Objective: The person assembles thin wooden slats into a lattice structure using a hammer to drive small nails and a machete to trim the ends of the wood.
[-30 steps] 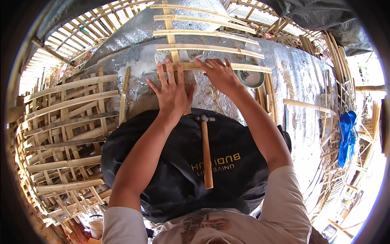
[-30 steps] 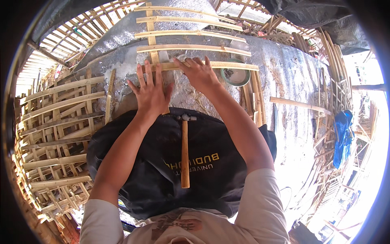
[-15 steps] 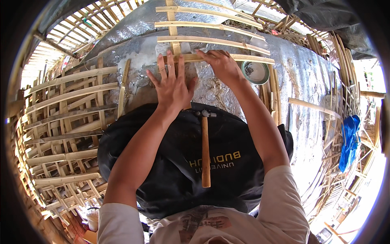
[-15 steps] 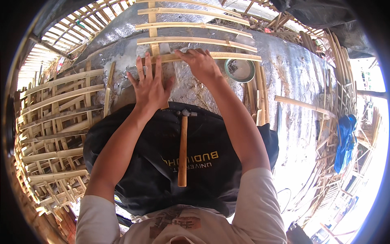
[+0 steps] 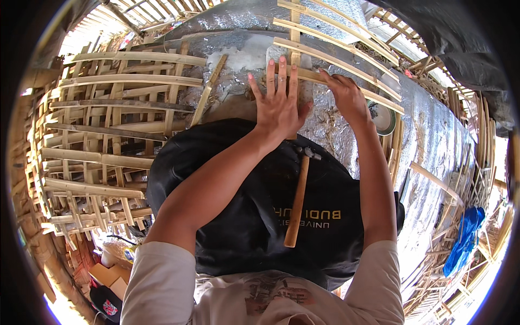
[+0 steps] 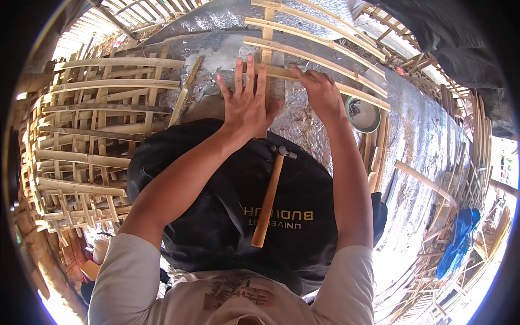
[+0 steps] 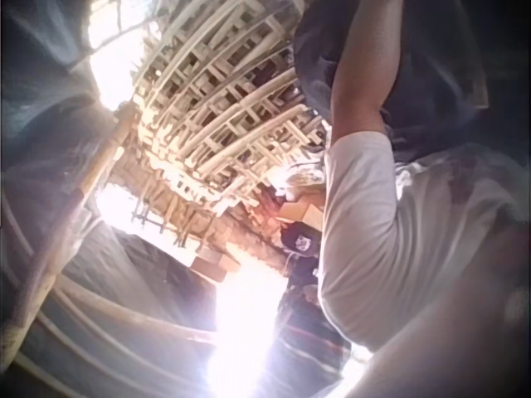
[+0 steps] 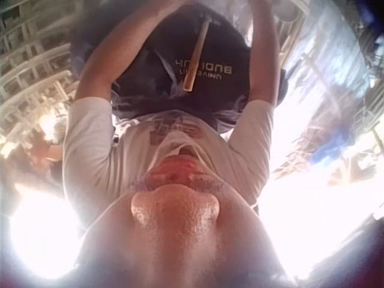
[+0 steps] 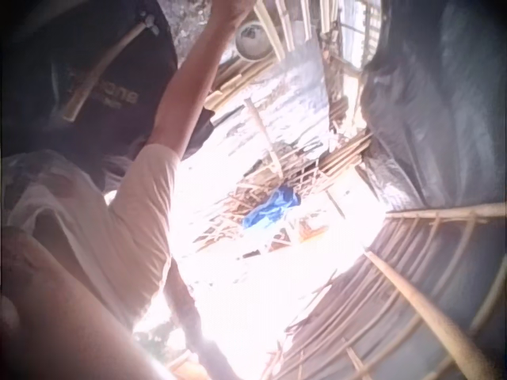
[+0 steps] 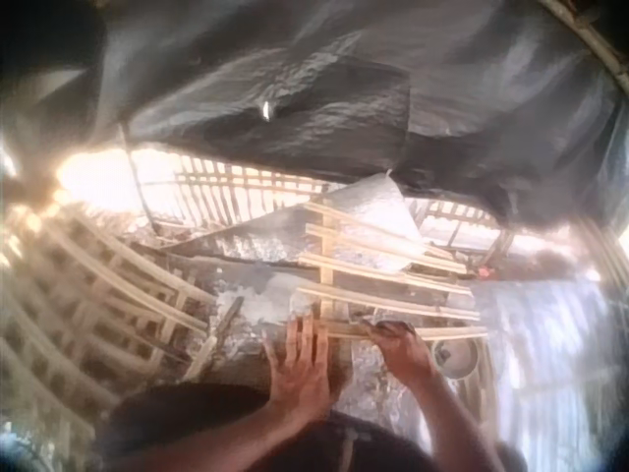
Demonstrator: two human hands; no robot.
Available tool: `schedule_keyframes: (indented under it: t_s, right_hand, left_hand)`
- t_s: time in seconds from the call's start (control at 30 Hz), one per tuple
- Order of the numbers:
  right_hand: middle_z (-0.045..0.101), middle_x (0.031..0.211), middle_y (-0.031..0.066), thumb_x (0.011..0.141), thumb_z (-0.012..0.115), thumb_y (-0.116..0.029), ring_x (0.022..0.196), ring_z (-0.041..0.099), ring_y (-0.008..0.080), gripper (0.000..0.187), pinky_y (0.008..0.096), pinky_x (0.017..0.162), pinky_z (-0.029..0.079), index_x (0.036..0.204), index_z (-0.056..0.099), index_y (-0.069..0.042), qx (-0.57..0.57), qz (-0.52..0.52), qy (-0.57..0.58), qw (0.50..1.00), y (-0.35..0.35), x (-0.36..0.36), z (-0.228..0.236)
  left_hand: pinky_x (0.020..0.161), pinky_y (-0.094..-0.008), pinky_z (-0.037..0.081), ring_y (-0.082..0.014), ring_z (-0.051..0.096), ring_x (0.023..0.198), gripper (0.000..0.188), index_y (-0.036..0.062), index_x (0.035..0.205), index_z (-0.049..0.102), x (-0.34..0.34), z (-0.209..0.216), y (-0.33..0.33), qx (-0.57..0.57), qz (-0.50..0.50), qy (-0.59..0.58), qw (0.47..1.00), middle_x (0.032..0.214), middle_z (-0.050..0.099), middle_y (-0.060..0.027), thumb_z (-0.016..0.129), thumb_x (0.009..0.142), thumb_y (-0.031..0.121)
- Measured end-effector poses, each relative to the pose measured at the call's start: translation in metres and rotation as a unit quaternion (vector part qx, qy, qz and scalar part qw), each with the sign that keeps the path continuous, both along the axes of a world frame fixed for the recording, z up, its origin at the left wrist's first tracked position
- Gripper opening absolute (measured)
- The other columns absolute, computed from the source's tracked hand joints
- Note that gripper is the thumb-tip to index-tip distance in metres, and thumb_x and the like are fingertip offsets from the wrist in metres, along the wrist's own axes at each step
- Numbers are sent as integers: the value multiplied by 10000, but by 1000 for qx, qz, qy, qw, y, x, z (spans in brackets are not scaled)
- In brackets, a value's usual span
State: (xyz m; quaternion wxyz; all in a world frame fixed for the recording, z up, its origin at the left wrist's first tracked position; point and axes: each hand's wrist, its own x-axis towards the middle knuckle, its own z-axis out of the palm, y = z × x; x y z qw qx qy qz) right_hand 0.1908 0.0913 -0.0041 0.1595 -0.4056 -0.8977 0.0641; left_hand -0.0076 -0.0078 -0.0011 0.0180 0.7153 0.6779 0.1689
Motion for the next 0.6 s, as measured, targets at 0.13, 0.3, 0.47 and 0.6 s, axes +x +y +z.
schedule_keyframes:
  t_s: [0.13,0.3,0.47,0.6]
  right_hand:
    - [654,1113,131,871,524,45,1009,639,348,621,452,932,513,1407,546,-268,-14,-2,-3,1000,2,-4,0]
    - [649,1123,129,901,505,17,1037,626,347,581,443,946,504,1406,548,-267,-28,-20,-23,999,2,-2,3]
    - [645,1134,150,903,514,7,1050,621,352,576,444,956,498,1407,544,-270,-24,-16,-9,1000,5,0,1]
    - [645,1123,156,894,520,16,1039,624,357,592,448,957,497,1401,549,-288,-46,-21,10,999,6,1,-1]
  left_hand:
    - [1054,-796,29,-480,44,1490,956,-31,1546,149,-3,-1,-2,8,5,12,1000,1615,57,-279,562,913,556]
    - [1058,-791,41,-489,14,1489,1017,-83,1531,55,0,0,-1,1,33,-26,999,1614,42,-285,534,922,577]
    - [1060,-789,41,-492,-22,1487,1056,-102,1521,14,3,-5,-3,-13,77,-47,996,1613,11,-290,520,919,603]
    - [1062,-786,38,-500,-31,1484,1065,-99,1520,-10,4,-4,-2,-22,76,-36,996,1608,-10,-302,517,921,607]
